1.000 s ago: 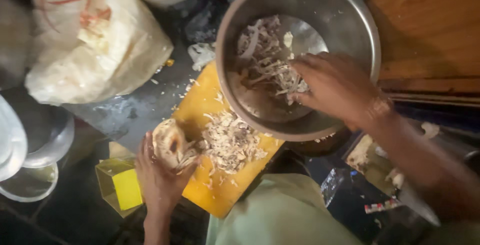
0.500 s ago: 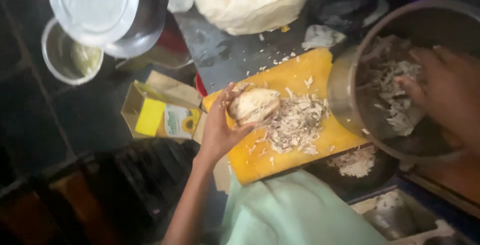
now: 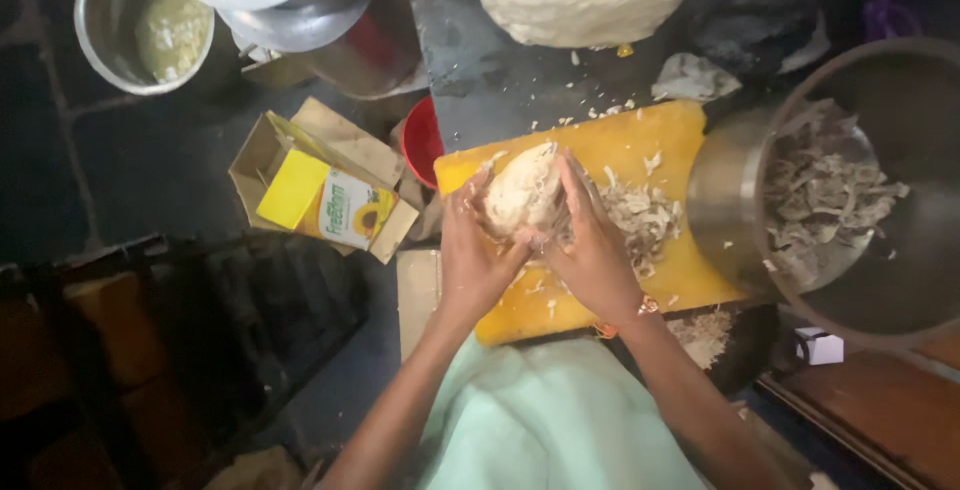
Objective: The person shreds cooked chicken by hand on a yellow cutting board and places the shredded pieces into a metal pot.
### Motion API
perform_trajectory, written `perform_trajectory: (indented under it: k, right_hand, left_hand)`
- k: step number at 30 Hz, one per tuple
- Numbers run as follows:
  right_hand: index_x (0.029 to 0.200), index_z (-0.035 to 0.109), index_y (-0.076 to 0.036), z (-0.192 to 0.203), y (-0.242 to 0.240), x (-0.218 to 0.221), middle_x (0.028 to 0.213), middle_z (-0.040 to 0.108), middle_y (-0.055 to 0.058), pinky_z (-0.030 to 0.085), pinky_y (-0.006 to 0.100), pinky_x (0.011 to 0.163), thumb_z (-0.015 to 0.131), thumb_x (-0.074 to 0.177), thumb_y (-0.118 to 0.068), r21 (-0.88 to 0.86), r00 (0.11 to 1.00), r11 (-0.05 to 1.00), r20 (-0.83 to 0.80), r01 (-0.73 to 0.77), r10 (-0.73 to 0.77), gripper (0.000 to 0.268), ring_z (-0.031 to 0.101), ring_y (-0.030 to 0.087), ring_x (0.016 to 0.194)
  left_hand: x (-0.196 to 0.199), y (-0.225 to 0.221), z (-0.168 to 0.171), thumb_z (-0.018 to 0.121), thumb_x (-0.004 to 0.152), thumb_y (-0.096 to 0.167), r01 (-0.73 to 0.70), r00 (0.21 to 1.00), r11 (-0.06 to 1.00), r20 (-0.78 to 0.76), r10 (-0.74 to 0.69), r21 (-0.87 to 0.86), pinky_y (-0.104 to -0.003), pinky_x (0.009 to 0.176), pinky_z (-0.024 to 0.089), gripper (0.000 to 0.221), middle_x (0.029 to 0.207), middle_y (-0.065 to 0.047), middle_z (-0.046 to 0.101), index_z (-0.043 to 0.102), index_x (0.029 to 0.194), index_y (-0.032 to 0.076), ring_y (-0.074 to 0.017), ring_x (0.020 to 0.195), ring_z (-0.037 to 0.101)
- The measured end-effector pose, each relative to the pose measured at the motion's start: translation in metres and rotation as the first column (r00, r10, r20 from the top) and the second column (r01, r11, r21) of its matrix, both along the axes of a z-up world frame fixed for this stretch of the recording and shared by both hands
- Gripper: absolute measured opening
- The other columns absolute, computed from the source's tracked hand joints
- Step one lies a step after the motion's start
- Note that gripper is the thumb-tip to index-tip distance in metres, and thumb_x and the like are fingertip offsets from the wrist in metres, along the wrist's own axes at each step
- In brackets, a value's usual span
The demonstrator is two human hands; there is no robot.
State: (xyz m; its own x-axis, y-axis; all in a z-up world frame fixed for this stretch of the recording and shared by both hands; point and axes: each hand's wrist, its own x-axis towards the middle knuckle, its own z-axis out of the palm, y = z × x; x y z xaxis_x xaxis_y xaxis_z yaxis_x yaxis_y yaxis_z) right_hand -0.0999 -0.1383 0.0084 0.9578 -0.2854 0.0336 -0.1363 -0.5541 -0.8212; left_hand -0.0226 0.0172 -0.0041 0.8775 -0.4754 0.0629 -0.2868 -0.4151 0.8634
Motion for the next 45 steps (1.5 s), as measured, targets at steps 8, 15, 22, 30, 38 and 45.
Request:
perform_trajectory:
  k: [8,15,22,30,38,45]
  right_hand:
    - [0.153,0.035,-0.003,-0.009,0.002,0.012,0.153,0.046,0.021,0.037,0.051,0.112,0.089,0.062,-0.038,-0.318,0.989,0.936,-0.064,-0.148,0.135,0.112,0.047,0.04,0.136]
    - [0.14,0.051,-0.002,-0.009,0.01,0.017,0.136,0.058,0.017,0.04,0.05,0.108,0.087,0.07,-0.034,-0.478,0.988,0.864,-0.087,-0.157,0.131,0.085,0.054,0.036,0.125]
    - [0.131,0.063,-0.01,-0.011,0.021,0.001,0.126,0.064,0.004,0.036,0.053,0.107,0.081,0.079,-0.041,-0.703,0.999,0.71,0.005,-0.032,0.05,0.063,0.055,0.026,0.121]
    - [0.127,0.069,-0.016,-0.037,0.028,-0.019,0.132,0.067,-0.001,0.038,0.045,0.107,0.077,0.082,-0.023,-0.785,0.998,0.62,0.043,0.008,0.041,0.046,0.056,0.021,0.119]
    - [0.115,0.071,-0.008,-0.049,0.005,-0.029,0.111,0.068,0.008,0.046,0.048,0.102,0.069,0.075,-0.008,-0.589,0.959,0.8,0.276,0.112,0.069,0.04,0.061,0.03,0.113]
    - [0.116,0.074,-0.009,-0.055,-0.028,-0.055,0.12,0.074,0.009,0.054,0.041,0.098,0.057,0.086,0.01,-0.225,0.917,0.909,0.28,0.35,-0.283,0.04,0.068,0.03,0.111]
  left_hand:
    - [0.025,0.033,-0.017,0.075,0.095,0.017,0.131,0.982,0.99,0.147,-0.121,-0.056,-0.044,0.107,0.049,0.049,0.134,-0.017,0.062,0.055,0.139,0.006,-0.0364,0.125,0.061]
    - [0.029,-0.017,-0.028,0.055,0.105,0.013,0.152,0.988,0.974,0.034,-0.148,-0.166,-0.046,0.105,0.047,0.042,0.131,-0.023,0.059,0.051,0.145,0.0,-0.0423,0.12,0.059]
    - [0.024,-0.028,-0.038,0.05,0.11,0.014,0.023,0.999,0.964,-0.042,-0.035,-0.264,-0.041,0.106,0.049,0.033,0.133,-0.021,0.061,0.053,0.139,-0.001,-0.0363,0.12,0.063]
    - [0.025,-0.034,-0.054,0.052,0.109,0.013,-0.027,0.999,0.958,0.012,0.032,-0.285,-0.04,0.111,0.046,0.033,0.137,-0.019,0.06,0.054,0.138,-0.002,-0.0345,0.127,0.06]
    - [0.028,-0.033,-0.07,0.049,0.109,0.02,-0.089,0.994,0.96,0.04,0.103,-0.266,-0.035,0.106,0.047,0.035,0.133,-0.017,0.063,0.057,0.136,-0.001,-0.0271,0.122,0.061]
    - [0.043,-0.01,-0.086,0.054,0.107,0.022,-0.108,0.978,0.937,-0.203,0.041,-0.333,-0.032,0.107,0.044,0.037,0.132,-0.01,0.065,0.059,0.136,-0.001,-0.0191,0.123,0.06]
